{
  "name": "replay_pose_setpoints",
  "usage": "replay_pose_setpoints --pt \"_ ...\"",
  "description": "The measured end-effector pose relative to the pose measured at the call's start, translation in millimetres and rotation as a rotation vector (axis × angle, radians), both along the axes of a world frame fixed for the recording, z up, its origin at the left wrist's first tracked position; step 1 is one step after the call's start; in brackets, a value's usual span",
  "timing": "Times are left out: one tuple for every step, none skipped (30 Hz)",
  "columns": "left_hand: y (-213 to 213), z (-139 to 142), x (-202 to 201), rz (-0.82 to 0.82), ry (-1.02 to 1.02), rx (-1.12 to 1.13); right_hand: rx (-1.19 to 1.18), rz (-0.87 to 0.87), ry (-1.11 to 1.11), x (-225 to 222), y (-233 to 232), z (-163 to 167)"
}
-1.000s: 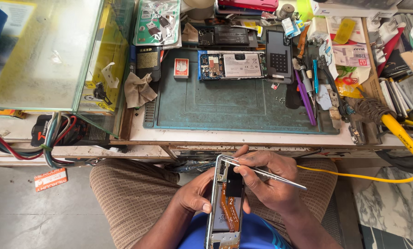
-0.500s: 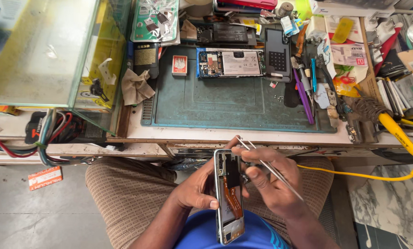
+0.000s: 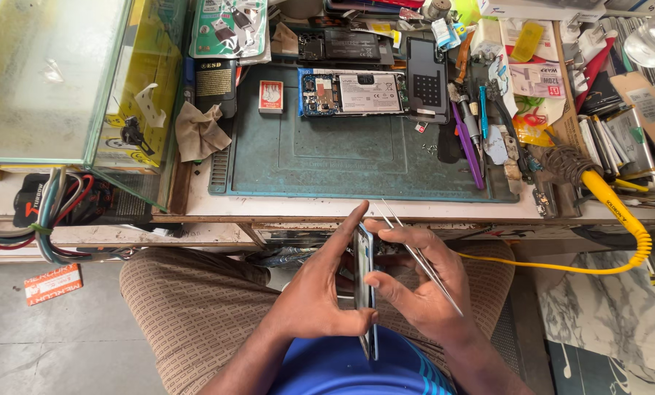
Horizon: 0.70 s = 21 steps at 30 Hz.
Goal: The person disassembles a smartphone, removes the back cover, and uses tweezers to pry and separate internal components. They handle the phone casing and internal parts, then reposition the device on the workbench.
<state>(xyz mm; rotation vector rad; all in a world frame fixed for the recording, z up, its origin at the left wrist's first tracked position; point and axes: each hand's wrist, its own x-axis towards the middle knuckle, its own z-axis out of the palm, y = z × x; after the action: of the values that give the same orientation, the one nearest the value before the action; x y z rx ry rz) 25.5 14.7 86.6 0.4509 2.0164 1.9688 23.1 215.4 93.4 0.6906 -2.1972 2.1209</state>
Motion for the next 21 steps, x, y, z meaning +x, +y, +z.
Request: replay_pose_setpoints --pt "0.8 0.5 0.4 0.025 0.102 -0.022 -0.013 -0.015 -0.046 -0.1 -0.1 -1.7" --pt "1.2 -0.1 0.9 0.048 0.204 -0.045 -0.026 -0.029 -0.094 0.0 -0.2 -3.4" --pt "1.0 -1.6 1.3 0.031 0.114 -0.027 -0.04 -0.021 -0.098 0.0 -0.4 -5.0" --pt "0.7 -3.9 2.0 0.014 0.025 -0.01 -0.053 -0.013 -0.101 -0.3 -0.9 -6.4" --pt "0.4 -7.0 2.5 -0.003 -0.064 0.007 -0.067 -0.004 -0.105 -0.6 -1.6 -7.6" --pt "0.2 -10.7 2.1 -0.037 -0.093 0.125 -0.068 0.005 -0.084 -0.9 -2.7 -8.4" --pt "0.1 -14.7 -0.5 -0.076 -0.119 0.241 -0.07 0.009 -0.059 -1.5 -4.2 -9.1" --pt "1.3 -18.9 -1.0 -0.113 -0.151 0.36 -0.07 0.016 -0.04 -0.9 -4.8 -9.1" --pt "2.0 -22.2 -1.3 -0.105 -0.168 0.445 -0.017 0.008 -0.019 -0.9 -5.6 -8.9" --pt "3.6 -25.1 -2.1 -0.1 -0.182 0.532 0.039 -0.002 0.004 -0.7 -5.2 -8.3" --pt "4.1 -27.1 -2.3 -0.093 -0.201 0.618 0.094 -0.012 0.024 -0.2 -5.1 -8.0" --pt "4.5 -28.1 -2.1 -0.103 -0.2 0.622 0.098 -0.019 0.039 0.4 -4.7 -8.0" --pt "5.3 -28.1 -1.5 -0.11 -0.2 0.627 0.103 -0.024 0.054 1.2 -3.7 -8.4" --pt "5.7 -27.2 -2.0 -0.12 -0.197 0.631 0.107 -0.03 0.072 1.0 -3.3 -9.7" --pt "5.5 -25.2 -1.0 -0.103 -0.228 0.552 0.06 -0.022 0.061 1.2 -2.8 -11.6" --pt "5.0 -22.4 1.1 -0.088 -0.26 0.476 0.016 -0.016 0.05 1.3 -1.6 -14.0" --pt "5.1 -19.3 1.7 -0.074 -0.29 0.399 -0.028 -0.01 0.04 0.8 -0.2 -16.8" --pt "6.8 -16.2 2.3 0.0 -0.167 0.266 -0.08 -0.058 -0.041 0.9 0.9 -20.3" --pt "8.3 -12.9 3.8 0.077 -0.047 0.132 -0.132 -0.106 -0.122 0.6 1.4 -24.4" --pt "9.7 -10.0 4.5 0.154 0.074 -0.002 -0.184 -0.152 -0.203 -0.2 2.6 -28.3" --pt "11.4 -7.4 4.5 0.191 0.099 -0.03 -0.195 -0.16 -0.195 -1.7 4.9 -31.8"
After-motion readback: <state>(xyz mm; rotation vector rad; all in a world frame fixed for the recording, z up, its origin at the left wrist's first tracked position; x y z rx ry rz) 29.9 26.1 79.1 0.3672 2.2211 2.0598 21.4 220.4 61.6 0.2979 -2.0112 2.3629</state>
